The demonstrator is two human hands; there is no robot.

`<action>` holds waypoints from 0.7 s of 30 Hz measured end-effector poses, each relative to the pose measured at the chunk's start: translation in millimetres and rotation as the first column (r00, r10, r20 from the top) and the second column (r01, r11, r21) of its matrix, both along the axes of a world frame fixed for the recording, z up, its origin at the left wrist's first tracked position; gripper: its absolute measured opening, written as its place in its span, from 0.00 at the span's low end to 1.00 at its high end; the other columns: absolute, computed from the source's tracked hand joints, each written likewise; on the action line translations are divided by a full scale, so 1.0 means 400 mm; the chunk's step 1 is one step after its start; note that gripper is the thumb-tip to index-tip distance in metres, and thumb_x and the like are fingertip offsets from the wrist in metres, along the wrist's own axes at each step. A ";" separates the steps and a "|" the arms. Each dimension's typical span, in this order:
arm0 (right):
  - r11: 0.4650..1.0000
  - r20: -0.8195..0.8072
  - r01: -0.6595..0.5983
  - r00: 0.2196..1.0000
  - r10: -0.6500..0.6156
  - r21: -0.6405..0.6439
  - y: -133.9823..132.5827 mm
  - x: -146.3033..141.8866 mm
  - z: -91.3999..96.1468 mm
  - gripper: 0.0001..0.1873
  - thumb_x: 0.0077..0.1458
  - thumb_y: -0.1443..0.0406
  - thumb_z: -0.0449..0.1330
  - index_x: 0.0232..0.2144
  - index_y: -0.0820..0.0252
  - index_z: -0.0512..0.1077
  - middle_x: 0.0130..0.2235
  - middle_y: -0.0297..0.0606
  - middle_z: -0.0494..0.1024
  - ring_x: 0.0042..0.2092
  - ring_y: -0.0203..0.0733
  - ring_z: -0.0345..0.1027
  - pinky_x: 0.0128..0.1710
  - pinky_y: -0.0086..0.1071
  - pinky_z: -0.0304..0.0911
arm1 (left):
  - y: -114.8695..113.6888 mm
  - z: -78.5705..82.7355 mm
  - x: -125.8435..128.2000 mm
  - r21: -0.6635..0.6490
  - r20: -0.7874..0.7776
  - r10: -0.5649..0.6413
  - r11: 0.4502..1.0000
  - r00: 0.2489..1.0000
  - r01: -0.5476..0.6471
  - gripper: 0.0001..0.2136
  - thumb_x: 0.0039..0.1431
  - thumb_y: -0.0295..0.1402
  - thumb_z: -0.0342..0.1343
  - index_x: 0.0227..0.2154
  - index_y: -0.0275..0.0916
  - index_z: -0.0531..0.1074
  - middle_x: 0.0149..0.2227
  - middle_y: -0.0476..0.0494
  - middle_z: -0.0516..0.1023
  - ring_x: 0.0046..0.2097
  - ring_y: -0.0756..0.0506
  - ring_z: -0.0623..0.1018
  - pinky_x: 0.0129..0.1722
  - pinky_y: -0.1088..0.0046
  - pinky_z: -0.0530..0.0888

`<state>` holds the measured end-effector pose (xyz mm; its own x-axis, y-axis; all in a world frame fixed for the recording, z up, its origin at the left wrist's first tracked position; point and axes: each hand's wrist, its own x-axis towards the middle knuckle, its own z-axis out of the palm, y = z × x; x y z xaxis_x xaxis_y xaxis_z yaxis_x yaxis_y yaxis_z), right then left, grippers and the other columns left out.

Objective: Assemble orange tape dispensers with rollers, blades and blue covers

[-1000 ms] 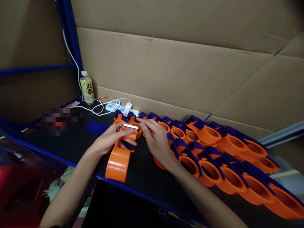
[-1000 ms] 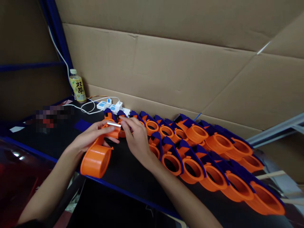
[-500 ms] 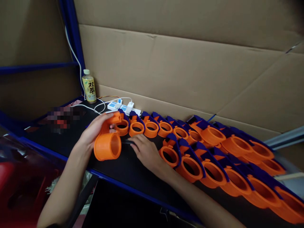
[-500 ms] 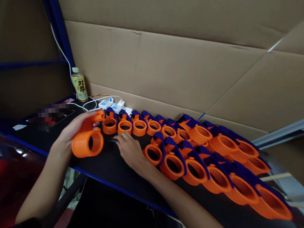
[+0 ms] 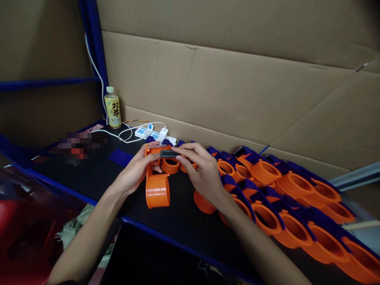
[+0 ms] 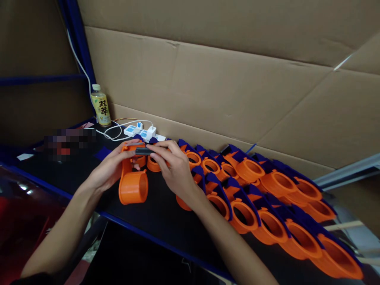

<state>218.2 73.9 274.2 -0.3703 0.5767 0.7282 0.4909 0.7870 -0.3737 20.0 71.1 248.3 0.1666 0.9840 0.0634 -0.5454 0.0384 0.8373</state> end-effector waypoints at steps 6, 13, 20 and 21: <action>0.998 0.011 0.060 0.998 -0.061 0.036 0.003 -0.028 0.005 0.14 0.67 0.67 0.58 0.52 0.56 0.78 0.46 0.41 0.78 0.48 0.41 0.74 0.47 0.37 0.70 | 0.010 -0.007 -0.007 -0.044 0.101 -0.095 0.994 0.990 0.100 0.18 0.54 0.24 0.60 0.49 0.38 0.72 0.36 0.45 0.77 0.31 0.49 0.73 0.32 0.71 0.74; 0.975 0.010 0.157 0.987 -0.160 0.156 0.010 -0.058 -0.001 0.08 0.64 0.65 0.62 0.44 0.58 0.78 0.40 0.39 0.82 0.42 0.43 0.75 0.44 0.38 0.71 | 0.004 -0.014 0.018 -0.046 0.171 -0.141 0.987 0.975 0.151 0.09 0.55 0.27 0.60 0.39 0.38 0.72 0.30 0.49 0.72 0.31 0.49 0.72 0.33 0.71 0.73; 0.969 0.068 0.119 0.988 -0.137 0.218 0.027 -0.080 -0.034 0.10 0.67 0.67 0.57 0.42 0.57 0.79 0.40 0.43 0.82 0.44 0.46 0.73 0.46 0.43 0.71 | 0.004 -0.023 0.038 -0.036 0.180 -0.002 0.999 0.984 0.008 0.10 0.58 0.34 0.64 0.39 0.40 0.70 0.31 0.51 0.73 0.30 0.51 0.72 0.30 0.75 0.72; 0.976 0.064 0.093 0.992 -0.108 0.196 0.029 -0.081 -0.036 0.12 0.67 0.67 0.56 0.46 0.56 0.79 0.42 0.43 0.82 0.46 0.47 0.73 0.48 0.44 0.71 | 0.006 -0.023 0.037 -0.038 0.179 0.013 0.999 0.984 -0.007 0.10 0.58 0.34 0.65 0.39 0.41 0.70 0.31 0.52 0.73 0.29 0.51 0.73 0.29 0.75 0.72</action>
<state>185.8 85.3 259.9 -0.3745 0.4660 0.8016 0.5917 0.7858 -0.1803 34.8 73.5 239.0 0.1460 0.9878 0.0548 -0.6871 0.0614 0.7239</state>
